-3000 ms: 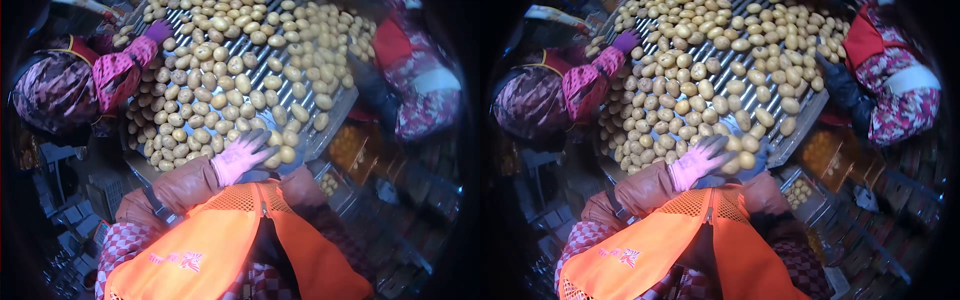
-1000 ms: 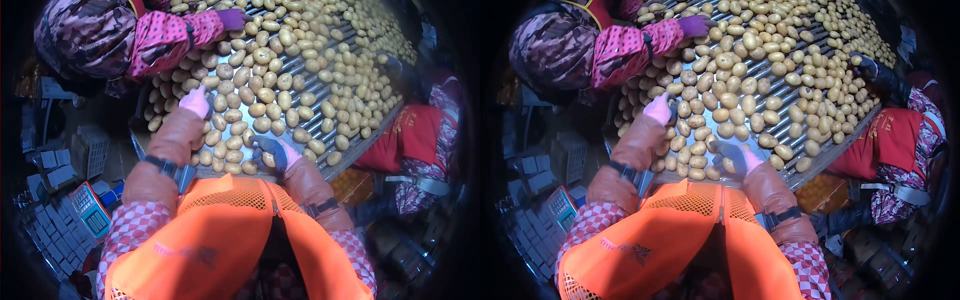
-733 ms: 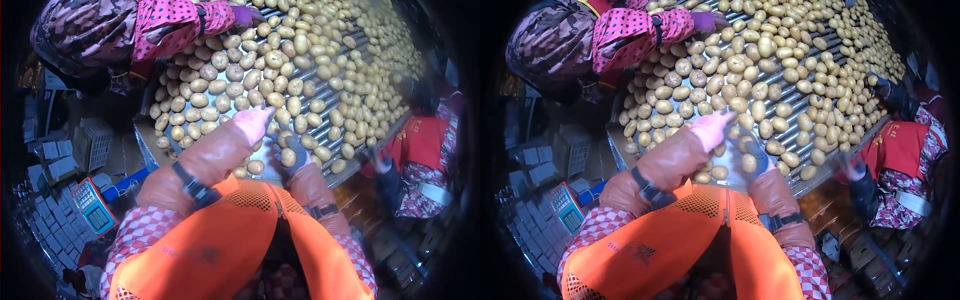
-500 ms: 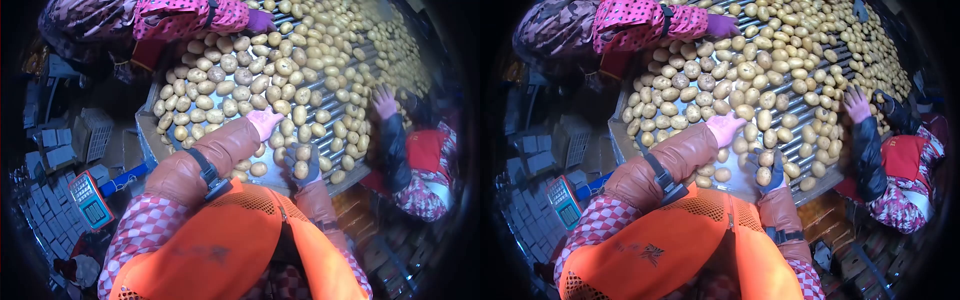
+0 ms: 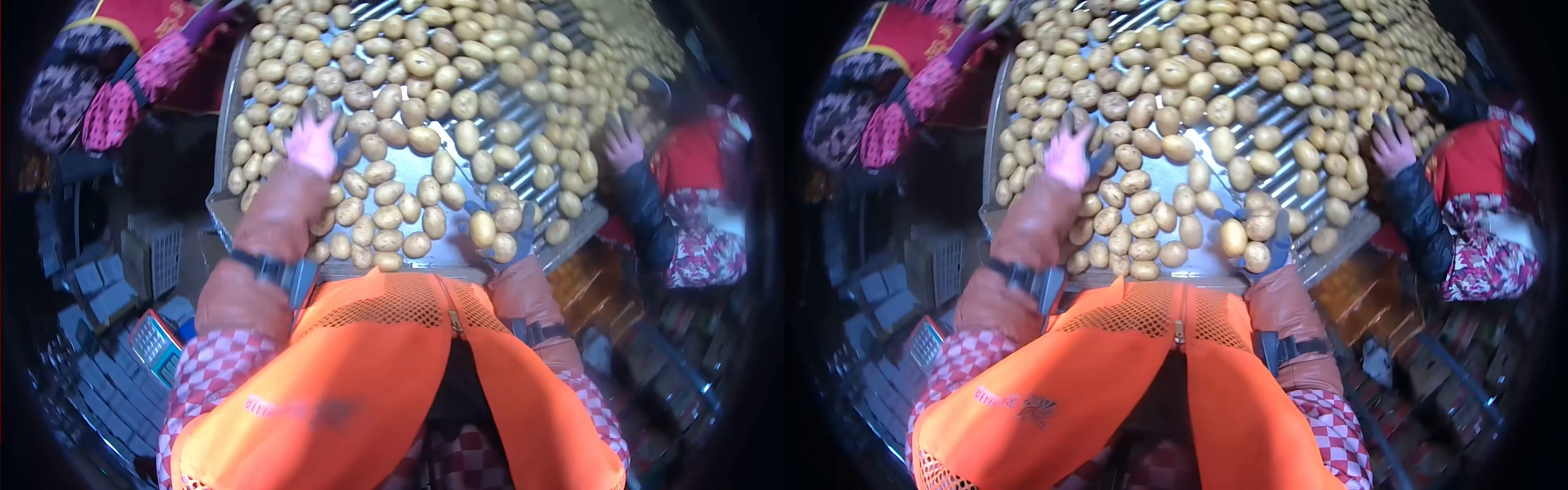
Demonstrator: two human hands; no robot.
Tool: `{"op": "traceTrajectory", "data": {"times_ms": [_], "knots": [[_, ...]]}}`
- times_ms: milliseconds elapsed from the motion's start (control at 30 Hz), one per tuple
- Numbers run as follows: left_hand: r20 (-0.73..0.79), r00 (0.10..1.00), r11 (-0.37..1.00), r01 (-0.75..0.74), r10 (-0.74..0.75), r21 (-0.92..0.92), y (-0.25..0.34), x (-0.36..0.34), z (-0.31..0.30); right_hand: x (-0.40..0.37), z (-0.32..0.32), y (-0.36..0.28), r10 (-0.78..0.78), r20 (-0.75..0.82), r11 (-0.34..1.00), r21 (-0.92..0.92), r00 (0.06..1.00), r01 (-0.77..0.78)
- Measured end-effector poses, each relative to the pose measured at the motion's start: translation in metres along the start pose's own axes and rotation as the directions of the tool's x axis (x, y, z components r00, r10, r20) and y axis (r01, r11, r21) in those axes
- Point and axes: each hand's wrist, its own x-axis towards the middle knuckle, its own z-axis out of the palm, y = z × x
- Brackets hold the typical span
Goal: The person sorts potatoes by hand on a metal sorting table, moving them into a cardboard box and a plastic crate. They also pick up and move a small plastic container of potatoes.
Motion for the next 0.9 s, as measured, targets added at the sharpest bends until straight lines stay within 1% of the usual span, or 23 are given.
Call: {"op": "traceTrajectory", "data": {"times_ms": [33,67,100,133,167,200,233,267,300,333,367,400,467,500,533,600,633,667,700,733,800,833,900], "knots": [[-0.002,0.982,0.964,-0.187,0.191,0.188,0.012,-0.028,-0.002,-0.020,0.008,-0.006,-0.163,0.038,0.948,-0.272,0.986,0.167],[-0.026,0.954,0.947,-0.293,0.298,0.134,0.013,-0.052,0.003,-0.037,0.006,-0.011,-0.296,0.108,0.797,-0.520,0.949,0.308],[0.006,0.928,0.920,-0.370,0.372,0.127,0.012,-0.073,0.003,-0.043,-0.043,-0.019,-0.192,-0.070,0.938,-0.308,0.979,0.162],[0.105,0.910,0.910,-0.409,0.401,0.067,0.008,-0.088,0.003,-0.071,0.016,-0.013,-0.344,-0.243,0.933,-0.194,0.907,0.302],[0.106,0.900,0.903,-0.429,0.423,0.039,0.003,-0.104,0.002,-0.089,-0.025,-0.025,-0.325,0.052,0.891,-0.317,0.944,0.325],[0.105,0.891,0.895,-0.446,0.442,0.013,-0.004,-0.115,0.000,-0.118,-0.045,-0.027,-0.165,-0.241,0.986,-0.054,0.956,0.156],[0.077,0.885,0.887,-0.462,0.460,0.017,-0.017,-0.118,0.001,-0.143,-0.070,-0.026,-0.237,-0.436,0.972,-0.107,0.868,0.211],[0.048,0.879,0.879,-0.476,0.475,0.022,-0.030,-0.123,0.005,-0.177,-0.117,-0.036,-0.129,-0.315,0.985,0.069,0.940,0.158],[-0.022,0.885,0.885,-0.463,0.464,0.040,-0.036,-0.129,0.011,-0.202,-0.132,-0.013,-0.527,0.122,0.731,-0.439,0.841,0.522],[-0.104,0.882,0.888,-0.457,0.460,0.049,-0.042,-0.132,0.015,-0.224,-0.145,-0.008,-0.486,-0.267,0.865,-0.281,0.832,0.415],[-0.135,0.899,0.906,-0.422,0.416,-0.015,-0.054,-0.133,0.022,-0.244,-0.159,-0.012,-0.319,-0.605,0.933,-0.068,0.729,0.353],[-0.164,0.914,0.919,-0.386,0.370,-0.079,-0.063,-0.133,0.028,-0.264,-0.183,-0.011,-0.320,-0.603,0.933,-0.067,0.731,0.353],[-0.238,0.907,0.912,-0.385,0.347,-0.139,-0.048,-0.133,0.021,-0.292,-0.228,-0.006,-0.448,-0.620,0.886,-0.402,0.644,0.230],[-0.311,0.897,0.900,-0.386,0.315,-0.201,-0.034,-0.133,0.018,-0.262,-0.149,-0.020,-0.197,-0.801,0.977,-0.115,0.565,0.177],[-0.313,0.867,0.863,-0.460,0.387,-0.209,-0.018,-0.131,0.017,-0.262,-0.152,-0.021,-0.197,-0.797,0.978,-0.119,0.570,0.171],[-0.085,0.831,0.835,-0.551,0.549,0.003,0.022,-0.132,0.009,-0.259,-0.166,-0.026,-0.323,-0.330,0.866,-0.481,0.887,0.136],[-0.097,0.837,0.841,-0.541,0.538,0.002,0.013,-0.122,0.015,-0.247,-0.184,-0.034,-0.323,-0.486,0.891,-0.445,0.812,0.088],[0.038,0.764,0.757,-0.644,0.644,0.113,-0.005,-0.104,0.024,-0.230,-0.200,-0.045,-0.314,-0.624,0.914,-0.403,0.716,0.050],[0.187,0.674,0.643,-0.739,0.715,0.203,-0.015,-0.095,0.028,-0.209,-0.163,-0.050,-0.309,-0.621,0.890,-0.456,0.720,-0.012],[0.145,0.829,0.793,-0.560,0.541,0.241,-0.012,-0.100,0.010,-0.181,-0.111,-0.049,-0.304,-0.622,0.860,-0.505,0.721,-0.073],[0.068,0.922,0.919,-0.386,0.381,0.080,-0.040,-0.108,-0.002,-0.131,-0.087,-0.059,-0.219,-0.570,0.804,-0.565,0.792,-0.185],[-0.020,0.944,0.942,-0.328,0.330,0.072,-0.061,-0.114,0.007,-0.127,-0.069,-0.054,-0.283,-0.319,0.742,-0.671,0.904,-0.005],[-0.047,0.956,0.956,-0.291,0.289,-0.027,-0.083,-0.127,0.011,-0.097,-0.036,-0.051,-0.333,-0.212,0.658,-0.751,0.919,0.065]]}}
